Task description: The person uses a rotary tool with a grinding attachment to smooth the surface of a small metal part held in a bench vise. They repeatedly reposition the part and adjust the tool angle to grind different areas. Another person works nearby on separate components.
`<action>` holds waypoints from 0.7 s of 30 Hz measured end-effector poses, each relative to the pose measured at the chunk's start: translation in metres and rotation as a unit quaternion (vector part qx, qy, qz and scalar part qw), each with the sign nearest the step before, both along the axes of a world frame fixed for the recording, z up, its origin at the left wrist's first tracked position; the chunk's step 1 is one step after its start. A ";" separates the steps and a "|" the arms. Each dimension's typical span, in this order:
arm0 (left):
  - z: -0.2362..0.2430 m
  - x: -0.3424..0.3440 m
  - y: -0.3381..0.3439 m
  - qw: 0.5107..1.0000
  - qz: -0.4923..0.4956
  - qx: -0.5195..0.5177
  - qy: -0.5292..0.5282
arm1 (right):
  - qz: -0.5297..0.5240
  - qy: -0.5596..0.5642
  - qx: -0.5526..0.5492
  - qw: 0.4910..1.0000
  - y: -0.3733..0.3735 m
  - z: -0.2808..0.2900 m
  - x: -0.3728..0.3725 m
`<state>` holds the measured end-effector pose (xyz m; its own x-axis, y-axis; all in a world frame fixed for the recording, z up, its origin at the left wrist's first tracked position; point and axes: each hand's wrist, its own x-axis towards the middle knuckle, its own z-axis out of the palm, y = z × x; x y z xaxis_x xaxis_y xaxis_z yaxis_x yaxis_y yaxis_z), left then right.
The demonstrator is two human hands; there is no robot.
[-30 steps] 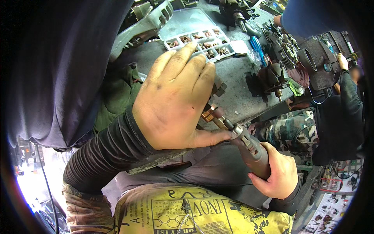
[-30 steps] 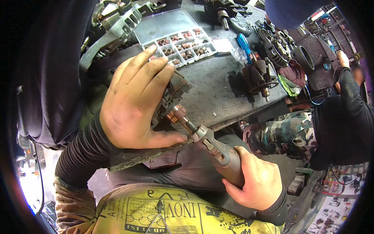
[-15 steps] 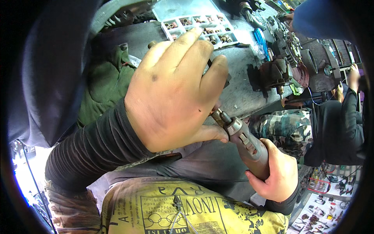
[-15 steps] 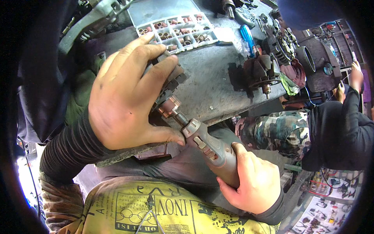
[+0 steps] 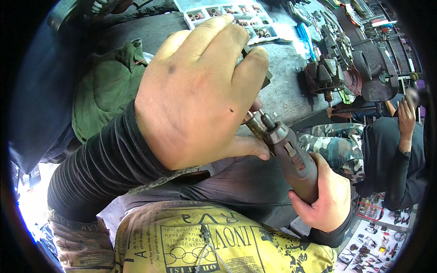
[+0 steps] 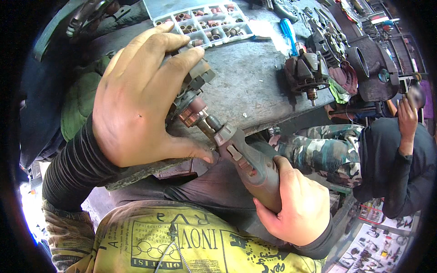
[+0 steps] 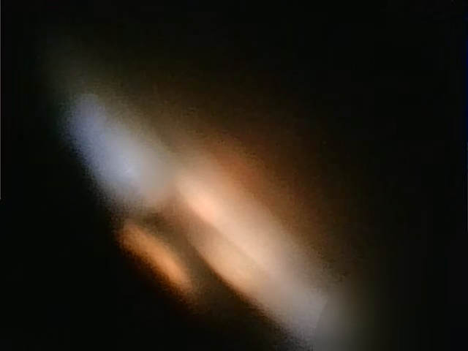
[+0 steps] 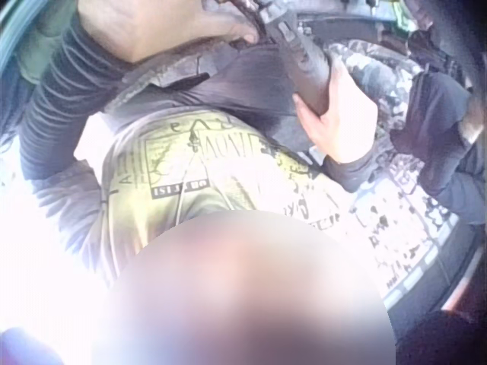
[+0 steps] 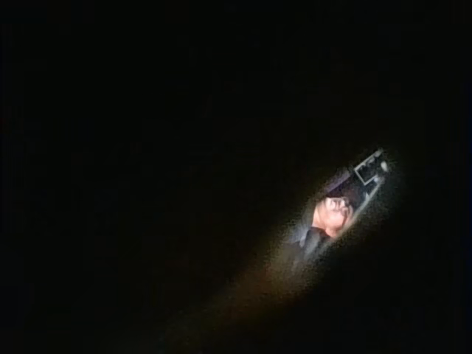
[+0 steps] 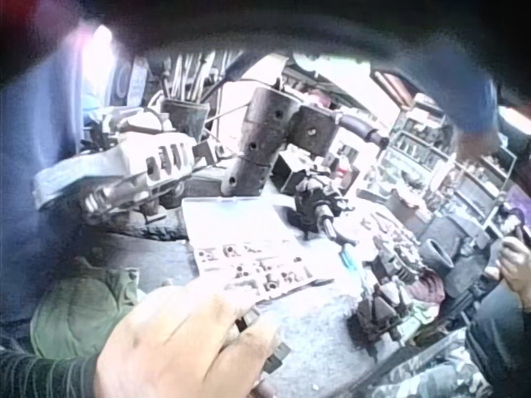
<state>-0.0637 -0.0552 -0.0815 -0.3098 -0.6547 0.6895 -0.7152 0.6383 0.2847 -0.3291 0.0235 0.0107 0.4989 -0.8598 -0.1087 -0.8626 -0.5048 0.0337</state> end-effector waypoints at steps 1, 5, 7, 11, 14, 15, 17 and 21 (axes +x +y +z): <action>-0.006 -0.008 0.000 1.000 0.005 -0.008 0.005 | 0.003 0.006 -0.013 1.000 -0.002 -0.006 -0.007; -0.020 -0.025 0.011 0.999 0.028 -0.020 0.007 | 0.054 0.001 -0.028 0.998 0.000 -0.023 -0.028; -0.025 -0.031 0.020 0.999 0.040 -0.034 0.012 | 0.048 -0.003 -0.046 0.998 0.003 -0.029 -0.036; -0.040 -0.051 0.043 0.995 0.086 -0.042 0.034 | 0.098 0.004 -0.044 0.994 0.011 -0.036 -0.053; -0.054 -0.069 0.056 0.992 0.099 -0.070 0.031 | 0.135 0.000 -0.072 0.988 0.012 -0.043 -0.071; -0.058 -0.073 0.059 0.992 0.113 -0.052 0.014 | 0.130 0.011 -0.054 0.990 0.012 -0.045 -0.075; -0.063 -0.080 0.065 0.989 0.137 -0.061 0.005 | 0.133 0.039 -0.063 0.988 0.013 -0.050 -0.085; -0.055 -0.087 0.072 0.989 0.142 -0.050 0.012 | 0.154 0.022 -0.050 0.987 0.017 -0.047 -0.098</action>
<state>-0.1510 0.0170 -0.1364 -0.1063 -0.6408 0.7603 -0.8630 0.4393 0.2496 -0.4271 0.0405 -0.0360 0.7342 -0.6764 -0.0584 -0.6661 -0.7343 0.1310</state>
